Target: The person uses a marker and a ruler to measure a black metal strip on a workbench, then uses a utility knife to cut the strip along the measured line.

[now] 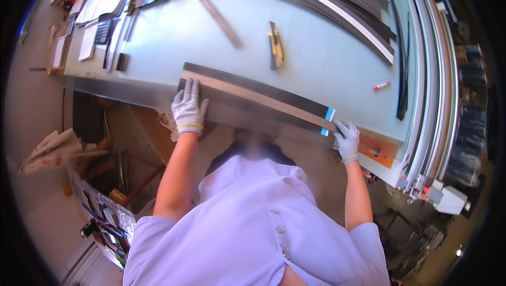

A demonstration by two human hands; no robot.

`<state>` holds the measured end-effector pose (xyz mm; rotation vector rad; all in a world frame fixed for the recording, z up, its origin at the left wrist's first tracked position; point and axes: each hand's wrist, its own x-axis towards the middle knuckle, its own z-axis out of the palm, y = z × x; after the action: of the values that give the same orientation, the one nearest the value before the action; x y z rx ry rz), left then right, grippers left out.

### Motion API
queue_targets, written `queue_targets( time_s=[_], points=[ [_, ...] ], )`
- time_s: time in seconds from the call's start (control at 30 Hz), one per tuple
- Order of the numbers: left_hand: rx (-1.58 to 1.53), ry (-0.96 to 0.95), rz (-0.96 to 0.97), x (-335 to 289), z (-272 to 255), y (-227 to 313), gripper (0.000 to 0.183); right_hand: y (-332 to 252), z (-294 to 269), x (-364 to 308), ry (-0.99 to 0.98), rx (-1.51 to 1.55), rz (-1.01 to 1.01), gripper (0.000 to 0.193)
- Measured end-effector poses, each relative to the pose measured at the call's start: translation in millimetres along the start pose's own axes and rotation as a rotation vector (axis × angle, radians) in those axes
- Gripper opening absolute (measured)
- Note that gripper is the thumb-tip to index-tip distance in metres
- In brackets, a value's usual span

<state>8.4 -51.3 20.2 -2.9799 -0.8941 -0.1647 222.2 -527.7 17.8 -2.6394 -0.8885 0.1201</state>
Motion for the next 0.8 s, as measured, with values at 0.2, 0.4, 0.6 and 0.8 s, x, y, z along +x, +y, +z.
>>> queue_targets(
  time_s=[0.2, 0.4, 0.6, 0.8],
  points=[
    [0.089, -0.088, 0.025, 4.3, -3.8, 0.4, 0.070, -0.8, 1.6, 11.4, -0.040, -0.015, 0.129, 0.039],
    [0.139, -0.115, 0.038, 5.3, -2.7, 2.1, 0.071, -5.5, -3.4, 12.3, -0.044, -0.016, 0.174, 0.041],
    [0.141, -0.116, 0.038, 6.4, -4.3, 5.6, 0.070, 2.1, 3.4, 6.8, -0.023, 0.014, 0.156, 0.040],
    [0.157, -0.123, 0.033, 5.6, -1.7, 3.8, 0.070, -0.5, 0.9, 9.4, -0.004, 0.024, 0.137, 0.041]
  ],
)
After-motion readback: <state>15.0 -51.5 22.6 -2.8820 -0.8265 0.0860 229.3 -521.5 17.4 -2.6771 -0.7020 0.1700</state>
